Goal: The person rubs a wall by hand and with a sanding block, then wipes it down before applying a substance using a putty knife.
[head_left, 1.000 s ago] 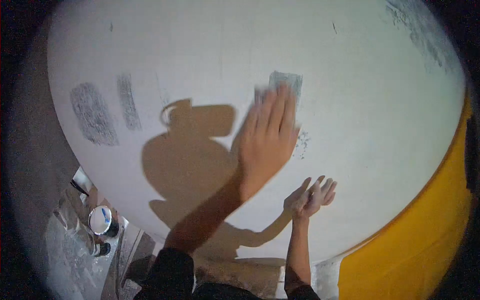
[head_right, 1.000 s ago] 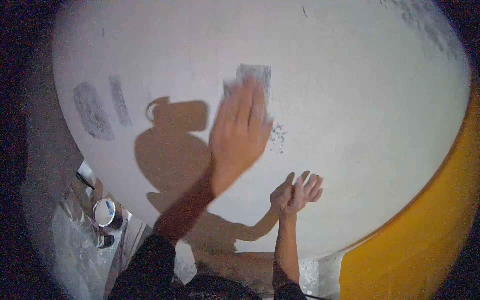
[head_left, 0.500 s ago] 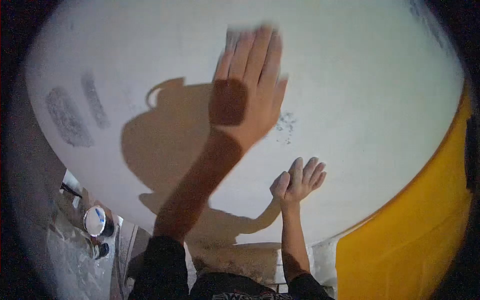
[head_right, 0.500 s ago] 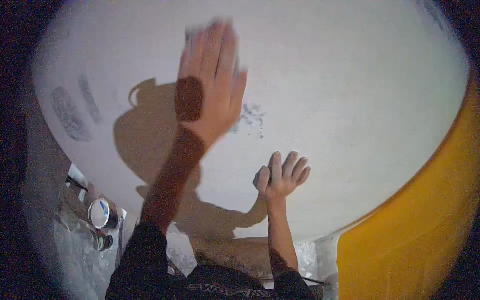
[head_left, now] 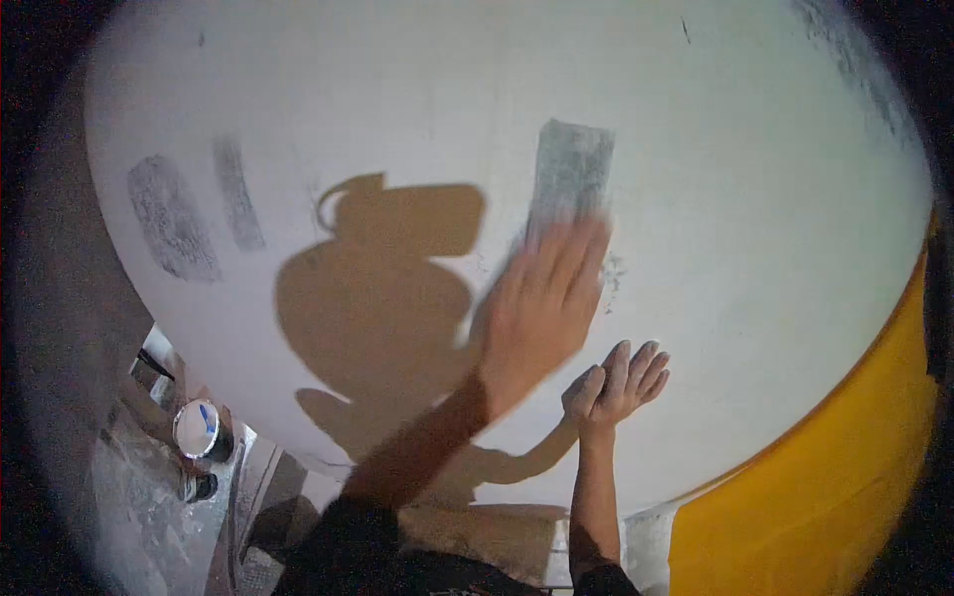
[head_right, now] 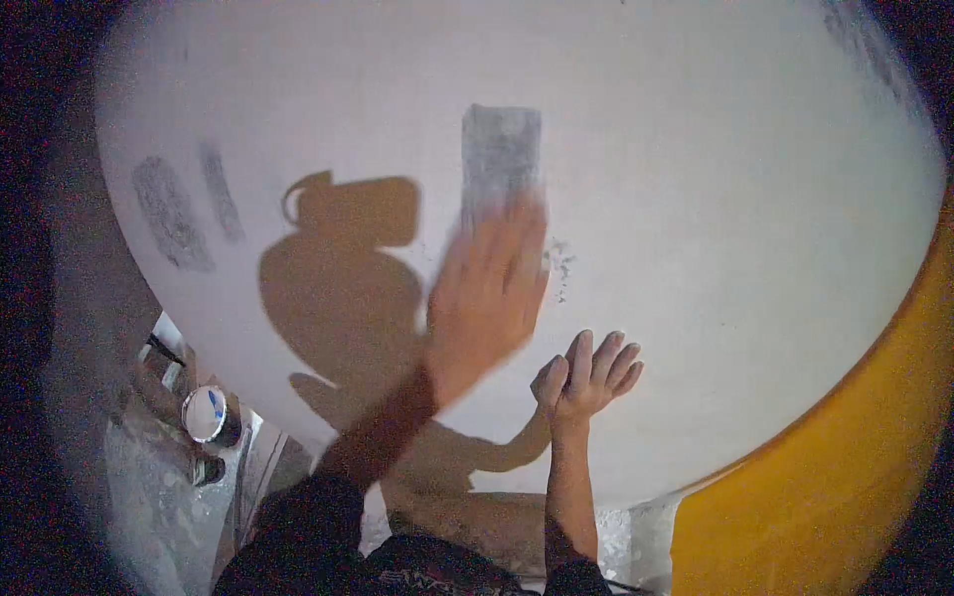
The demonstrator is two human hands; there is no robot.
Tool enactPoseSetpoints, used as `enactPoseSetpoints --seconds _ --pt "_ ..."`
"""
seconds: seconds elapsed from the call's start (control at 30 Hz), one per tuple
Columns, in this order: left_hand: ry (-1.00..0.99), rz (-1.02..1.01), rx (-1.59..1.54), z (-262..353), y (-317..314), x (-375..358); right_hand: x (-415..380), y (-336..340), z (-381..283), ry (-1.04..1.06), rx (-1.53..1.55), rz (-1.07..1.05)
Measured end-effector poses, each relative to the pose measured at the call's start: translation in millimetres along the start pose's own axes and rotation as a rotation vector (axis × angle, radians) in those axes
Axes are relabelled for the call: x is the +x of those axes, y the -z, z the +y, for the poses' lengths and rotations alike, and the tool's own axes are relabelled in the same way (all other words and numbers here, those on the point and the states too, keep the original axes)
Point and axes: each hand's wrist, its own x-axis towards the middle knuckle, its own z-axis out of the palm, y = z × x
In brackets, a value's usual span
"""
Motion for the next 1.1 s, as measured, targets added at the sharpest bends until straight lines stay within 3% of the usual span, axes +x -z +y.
enactPoseSetpoints --seconds 0.07,0.17,0.23,0.33,0.43,0.5,0.57,0.63,0.7,0.73,0.83,0.87,1.1 --pt "0.057 -0.171 0.029 18.0 -2.9 -68.3 -3.2 0.4 3.0 -0.009 0.028 0.018" --pt "-0.053 -0.072 -0.039 -1.9 -0.8 -26.3 5.4 5.2 -3.7 -0.006 0.042 0.005" --pt "-0.082 0.068 0.008 -21.4 18.6 43.9 5.2 8.0 -3.5 -0.007 0.04 -0.02" --pt "0.001 0.175 0.048 -26.8 24.6 67.3 5.2 8.9 -4.7 -0.033 0.05 -0.045" --pt "0.126 -0.077 0.052 -3.1 1.6 -44.4 2.6 4.1 -2.5 -0.042 0.078 -0.029" --pt "0.077 -0.051 0.065 -9.0 -1.8 -42.9 4.8 3.3 -4.7 -0.039 0.086 -0.013" --pt "0.025 -0.056 0.04 -18.6 2.2 -16.1 2.4 9.1 -4.0 -0.038 0.039 -0.067" --pt "0.013 0.162 0.109 -36.7 20.6 60.0 1.0 8.1 -2.2 -0.029 0.05 -0.06" --pt "0.041 0.195 0.087 -39.7 17.8 59.3 -0.1 3.1 -3.5 -0.013 0.042 -0.034" --pt "0.061 0.223 0.057 -39.2 18.1 56.5 -1.2 3.1 -4.9 -0.016 0.044 -0.038" --pt "0.201 -0.072 -0.042 -17.5 -0.4 -52.5 0.0 1.1 -4.2 -0.017 0.04 -0.036" --pt "0.205 -0.074 -0.041 -19.3 -2.0 -54.7 1.9 2.4 -4.7 -0.008 0.044 -0.026" --pt "0.068 0.16 0.035 -49.8 25.3 50.3 -5.9 -0.7 0.8 -0.011 0.047 -0.062"
